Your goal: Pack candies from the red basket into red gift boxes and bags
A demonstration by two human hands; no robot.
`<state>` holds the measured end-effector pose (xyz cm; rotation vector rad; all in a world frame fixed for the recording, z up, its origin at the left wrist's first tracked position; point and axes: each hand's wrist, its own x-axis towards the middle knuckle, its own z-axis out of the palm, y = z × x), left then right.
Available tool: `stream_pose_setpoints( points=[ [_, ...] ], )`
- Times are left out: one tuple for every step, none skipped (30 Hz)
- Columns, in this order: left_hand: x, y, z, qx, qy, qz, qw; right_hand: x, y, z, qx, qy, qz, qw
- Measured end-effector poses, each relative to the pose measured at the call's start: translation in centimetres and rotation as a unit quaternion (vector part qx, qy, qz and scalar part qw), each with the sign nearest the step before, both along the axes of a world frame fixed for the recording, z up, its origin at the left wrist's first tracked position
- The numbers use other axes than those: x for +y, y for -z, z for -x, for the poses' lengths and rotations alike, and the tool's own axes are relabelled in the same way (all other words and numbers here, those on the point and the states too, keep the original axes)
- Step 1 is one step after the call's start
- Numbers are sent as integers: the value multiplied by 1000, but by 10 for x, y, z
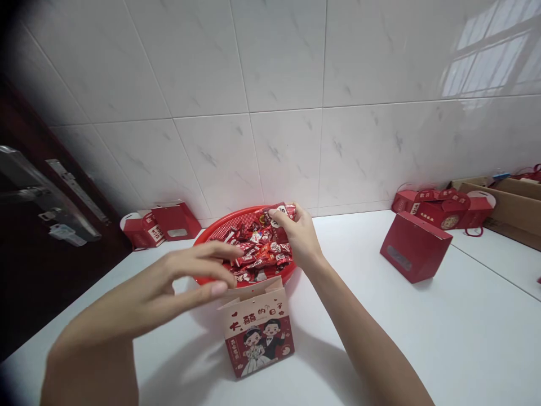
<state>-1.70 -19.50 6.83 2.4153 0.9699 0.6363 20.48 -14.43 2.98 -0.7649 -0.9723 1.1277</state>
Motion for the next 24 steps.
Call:
stream_pose_setpoints(
  points=[
    [-6, -1, 3, 35, 22, 15, 999, 0, -1, -1, 1, 2, 1, 1000],
    [-11, -1, 4, 60, 37, 27, 997, -1, -2, -1, 1, 3, 2, 1000],
    [-14, 1, 4, 75, 46, 35, 996, -1, -2, -1, 2, 3, 2, 1000],
    [-16, 2, 3, 81, 49, 40, 995, -2, -3, -1, 2, 2, 3, 1000],
    [-17, 4, 0, 84, 49, 40, 995, -2, -3, -2, 2, 1, 3, 1000],
    [-16, 7, -3, 85, 46, 37, 995, -3, -4, -2, 2, -1, 3, 1000],
    [-15, 9, -6, 87, 42, 32, 995, -4, -5, -2, 0, -4, 2, 1000],
    [-13, 12, -9, 90, 38, 28, 995, -5, -5, -2, -3, -8, 2, 1000],
    [-10, 14, -13, 93, 35, 26, 995, -6, -6, -3, -7, -13, 0, 1000],
    [-8, 16, -15, 95, 33, 25, 995, -8, -7, -3, -11, -18, -3, 1000],
    [-7, 18, -18, 95, 33, 26, 995, -9, -8, -4, -16, -24, -8, 1000],
    [-5, 20, -20, 91, 32, 26, 995, -10, -8, -4, -23, -32, -14, 999],
    [-4, 22, -22, 87, 33, 24, 995, -12, -9, -5, -32, -43, -21, 998],
    [-4, 23, -24, 85, 33, 22, 996, -13, -9, -6, -44, -56, -26, 997],
    [-3, 23, -25, 86, 33, 20, 996, -15, -10, -7, -58, -71, -28, 995],
    [-3, 24, -26, 89, 34, 18, 995, -16, -10, -8, -71, -87, -27, 993],
    [-4, 24, -26, 96, 36, 16, 995, -17, -10, -9, -83, -103, -27, 991],
    [-4, 23, -26, 107, 38, 16, 993, -19, -11, -10, -92, -117, -30, 988],
    [-5, 22, -26, 119, 36, 17, 992, -20, -12, -11, -102, -130, -38, 986],
    [-6, 21, -25, 132, 29, 21, 991, -22, -14, -12, -115, -144, -48, 982],
    [-6, 19, -25, 146, 18, 31, 989, -24, -16, -14, -131, -161, -59, 977],
    [-7, 17, -25, 159, 3, 44, 986, -26, -18, -16, -148, -178, -68, 970],
    [-8, 15, -25, 172, -11, 60, 983, -28, -21, -18, -167, -196, -74, 964],
    [-9, 12, -26, 184, -24, 74, 980, -30, -23, -20, -185, -213, -80, 956]
  ],
)
